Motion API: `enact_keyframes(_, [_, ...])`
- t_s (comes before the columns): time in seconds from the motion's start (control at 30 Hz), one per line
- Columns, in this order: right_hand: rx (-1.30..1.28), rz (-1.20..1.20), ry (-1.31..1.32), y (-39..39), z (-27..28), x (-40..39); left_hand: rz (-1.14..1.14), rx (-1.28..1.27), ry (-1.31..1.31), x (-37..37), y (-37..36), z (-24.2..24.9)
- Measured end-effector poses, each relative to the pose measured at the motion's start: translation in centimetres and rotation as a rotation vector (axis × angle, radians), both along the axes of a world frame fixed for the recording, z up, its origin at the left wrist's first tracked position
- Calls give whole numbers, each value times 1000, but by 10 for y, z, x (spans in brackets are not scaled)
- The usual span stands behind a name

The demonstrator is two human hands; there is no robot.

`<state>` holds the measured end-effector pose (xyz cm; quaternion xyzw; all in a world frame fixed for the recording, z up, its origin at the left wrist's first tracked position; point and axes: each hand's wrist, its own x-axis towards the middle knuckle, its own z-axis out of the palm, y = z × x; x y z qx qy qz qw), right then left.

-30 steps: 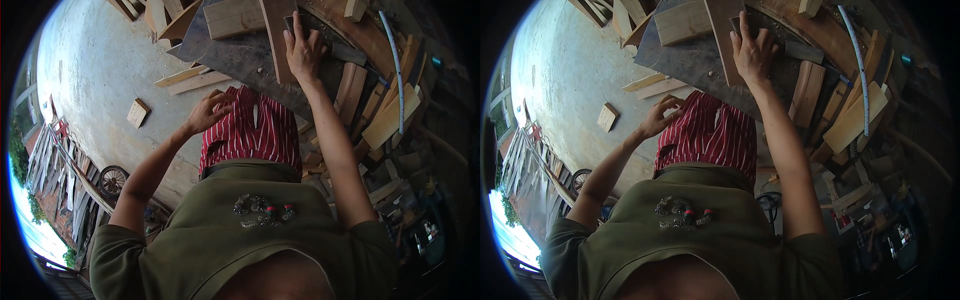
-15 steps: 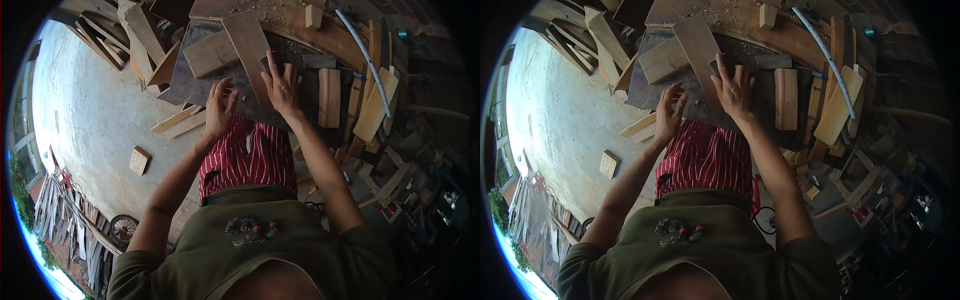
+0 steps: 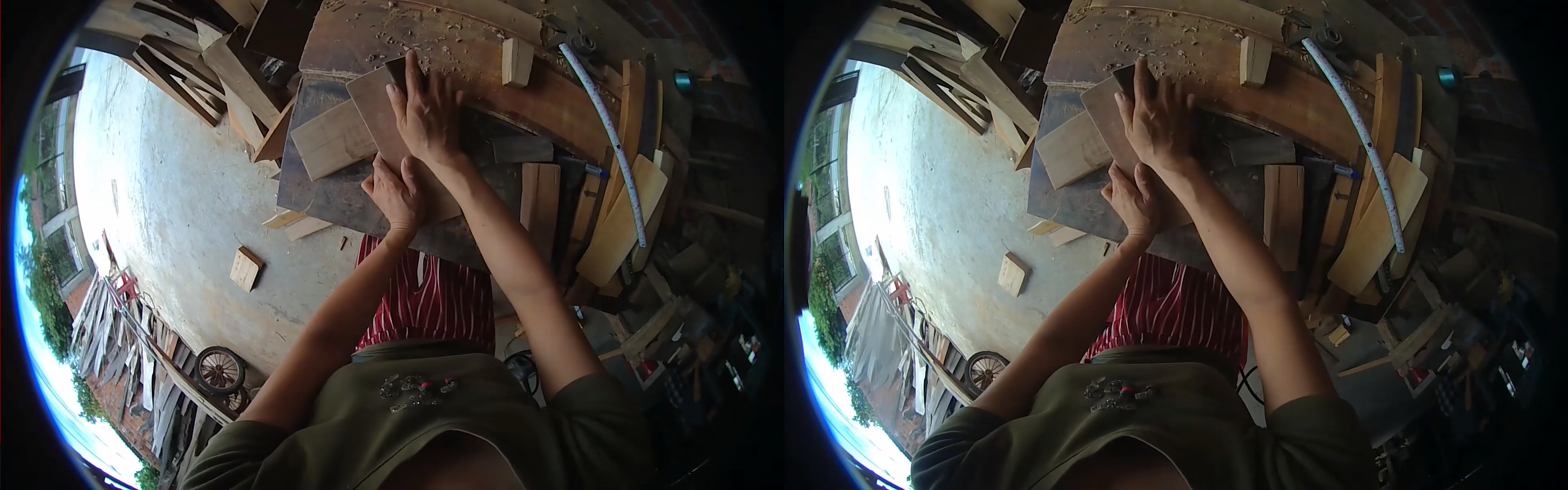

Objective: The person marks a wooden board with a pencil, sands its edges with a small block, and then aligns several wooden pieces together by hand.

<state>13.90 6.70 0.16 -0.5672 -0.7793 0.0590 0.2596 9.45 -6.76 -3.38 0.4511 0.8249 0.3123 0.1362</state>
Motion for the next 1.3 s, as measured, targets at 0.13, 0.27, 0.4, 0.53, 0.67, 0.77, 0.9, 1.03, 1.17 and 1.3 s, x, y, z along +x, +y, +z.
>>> enact_keyframes(0.13, [-206,74,-51,-64,10,36,10,7,1,0,1,3])
enact_keyframes(0.27, [-244,91,-28,-60,5,41,12,21,-14,-1,-1,2])
enact_keyframes(0.4, [-191,141,34,52,10,-10,13,8,-5,-1,0,8])
enact_keyframes(0.53, [-159,179,-79,24,25,15,37,89,3,1,3,10])
enact_keyframes(0.67, [-588,260,49,63,41,2,19,51,-4,0,1,11])
enact_keyframes(0.77, [-757,344,227,80,40,-6,25,24,2,-1,0,9])
enact_keyframes(0.9, [-483,259,450,48,21,6,38,75,5,-2,3,13])
enact_keyframes(1.03, [-812,319,436,82,4,-12,42,22,-40,0,-4,15])
enact_keyframes(1.17, [-629,246,582,25,14,13,35,82,-86,-2,1,14])
enact_keyframes(1.3, [-622,289,443,55,13,6,42,45,-109,-2,2,20])
